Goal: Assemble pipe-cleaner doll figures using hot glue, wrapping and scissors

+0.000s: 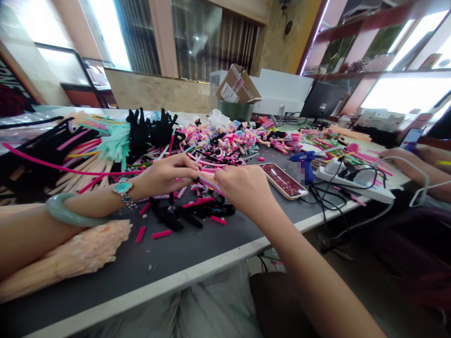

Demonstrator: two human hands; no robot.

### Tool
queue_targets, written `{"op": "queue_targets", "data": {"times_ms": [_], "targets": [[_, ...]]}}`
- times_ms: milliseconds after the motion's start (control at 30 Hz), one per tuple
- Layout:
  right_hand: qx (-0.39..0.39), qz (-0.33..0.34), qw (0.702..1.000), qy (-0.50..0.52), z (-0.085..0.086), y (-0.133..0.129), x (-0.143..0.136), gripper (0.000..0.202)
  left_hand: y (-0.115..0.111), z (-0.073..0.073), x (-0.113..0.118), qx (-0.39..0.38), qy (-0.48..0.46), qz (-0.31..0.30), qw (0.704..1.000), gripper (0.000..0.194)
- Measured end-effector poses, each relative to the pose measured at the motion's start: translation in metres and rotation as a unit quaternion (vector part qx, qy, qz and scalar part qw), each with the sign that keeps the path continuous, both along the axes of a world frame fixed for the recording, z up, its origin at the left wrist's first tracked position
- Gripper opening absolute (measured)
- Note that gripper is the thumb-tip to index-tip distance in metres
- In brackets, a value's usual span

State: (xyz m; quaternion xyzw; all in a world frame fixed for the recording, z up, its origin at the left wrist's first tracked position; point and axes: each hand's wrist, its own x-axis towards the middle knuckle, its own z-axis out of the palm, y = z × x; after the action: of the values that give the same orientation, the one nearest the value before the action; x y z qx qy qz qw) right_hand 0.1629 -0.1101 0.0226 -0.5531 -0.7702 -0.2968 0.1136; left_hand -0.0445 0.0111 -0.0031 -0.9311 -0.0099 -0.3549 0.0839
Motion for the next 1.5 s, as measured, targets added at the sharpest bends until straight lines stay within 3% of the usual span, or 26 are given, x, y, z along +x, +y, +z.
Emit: {"op": "queue_targets", "data": {"times_ms": [267,433,600,767,1067,1500], "targets": [[-0.08,-0.036,0.996,-0.02,0.017,-0.007,0.003,0.031,0.0,-0.001,0.0,-0.002,-0.002,-0.004,1.0,0.014],[-0.069,-0.038,0.997,-0.004,0.025,-0.014,0.009,0.035,0.0,-0.001,0.0,-0.012,0.003,-0.002,1.0,0.016],[-0.001,-0.004,1.0,0.021,0.019,-0.013,0.006,0.037,0.0,0.0,0.0,0.002,-0.009,-0.016,1.0,0.017],[0.016,0.027,0.999,0.017,0.009,-0.008,-0.002,0.035,0.0,0.001,0.0,0.006,-0.019,-0.011,1.0,0.017],[-0.035,0.014,0.999,-0.003,0.005,-0.004,-0.008,0.034,-0.001,0.002,0.0,0.0,-0.01,-0.014,1.0,0.023],[-0.082,-0.022,0.996,-0.042,0.01,-0.006,-0.005,0.027,-0.004,0.002,0.0,0.001,-0.026,0.004,1.0,0.013]]}}
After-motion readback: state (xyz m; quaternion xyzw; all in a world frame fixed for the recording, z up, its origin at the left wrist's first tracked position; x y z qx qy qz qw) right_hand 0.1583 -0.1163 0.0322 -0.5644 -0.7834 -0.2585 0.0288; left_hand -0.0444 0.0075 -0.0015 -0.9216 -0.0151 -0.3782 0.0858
